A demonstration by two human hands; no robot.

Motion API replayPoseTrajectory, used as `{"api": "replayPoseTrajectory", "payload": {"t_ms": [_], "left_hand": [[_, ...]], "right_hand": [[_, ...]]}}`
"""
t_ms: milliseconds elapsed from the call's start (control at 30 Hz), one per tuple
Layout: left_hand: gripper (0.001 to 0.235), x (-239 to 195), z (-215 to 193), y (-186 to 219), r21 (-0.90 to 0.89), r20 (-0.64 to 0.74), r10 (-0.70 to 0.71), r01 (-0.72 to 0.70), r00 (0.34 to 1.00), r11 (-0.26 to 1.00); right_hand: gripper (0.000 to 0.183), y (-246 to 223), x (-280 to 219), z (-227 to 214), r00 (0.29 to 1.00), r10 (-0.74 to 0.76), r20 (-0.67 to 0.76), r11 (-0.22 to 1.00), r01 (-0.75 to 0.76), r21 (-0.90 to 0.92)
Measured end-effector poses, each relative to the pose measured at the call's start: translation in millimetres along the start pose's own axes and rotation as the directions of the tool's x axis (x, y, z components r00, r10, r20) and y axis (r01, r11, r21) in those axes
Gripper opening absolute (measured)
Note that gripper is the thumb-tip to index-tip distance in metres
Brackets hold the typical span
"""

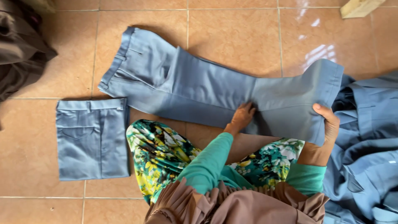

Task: The person folds multiple pairs of gray trousers on a tiled floor. Each pair is laid flat, legs aligned, then folded lengthwise and in half to form a compact rectangle. The folded trousers are stacked beside the work area.

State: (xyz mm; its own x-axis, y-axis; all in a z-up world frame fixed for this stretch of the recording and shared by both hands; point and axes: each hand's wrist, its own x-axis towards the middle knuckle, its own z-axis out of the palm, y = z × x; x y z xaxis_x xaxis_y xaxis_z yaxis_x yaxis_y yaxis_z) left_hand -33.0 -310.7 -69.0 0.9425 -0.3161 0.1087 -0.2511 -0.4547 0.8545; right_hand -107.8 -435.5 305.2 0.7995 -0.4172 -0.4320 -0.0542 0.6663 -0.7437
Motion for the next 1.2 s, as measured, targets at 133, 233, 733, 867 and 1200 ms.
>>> {"api": "replayPoseTrajectory", "payload": {"t_ms": [133, 233, 733, 867, 1200], "left_hand": [[0.058, 12, 34, 53, 0.009, 0.206, -0.151, 0.153, 0.967, 0.988], [0.035, 23, 56, 61, 0.022, 0.342, -0.138, 0.139, 0.930, 0.990], [0.079, 25, -249, 4, -0.736, 0.338, -0.790, 0.667, 0.511, 0.117], [0.082, 11, -233, -84, -0.314, 0.146, -0.772, 0.769, 0.619, 0.557], [0.054, -3, -196, -142, -0.002, -0.184, -0.573, 0.583, 0.798, 0.813]], "right_hand": [[0.048, -10, 1, 10, 0.998, -0.042, -0.044, 0.998, 0.039, -0.054], [0.046, -1, 17, 8, 0.997, -0.021, -0.076, 0.985, 0.007, -0.172], [0.093, 263, 114, 60, 0.895, 0.268, 0.357, 0.893, -0.092, -0.440], [0.065, 268, 133, 18, 0.967, 0.121, 0.224, 0.851, 0.015, -0.524], [0.031, 215, 163, -68, 0.986, -0.156, -0.054, 0.729, 0.078, -0.680]]}}
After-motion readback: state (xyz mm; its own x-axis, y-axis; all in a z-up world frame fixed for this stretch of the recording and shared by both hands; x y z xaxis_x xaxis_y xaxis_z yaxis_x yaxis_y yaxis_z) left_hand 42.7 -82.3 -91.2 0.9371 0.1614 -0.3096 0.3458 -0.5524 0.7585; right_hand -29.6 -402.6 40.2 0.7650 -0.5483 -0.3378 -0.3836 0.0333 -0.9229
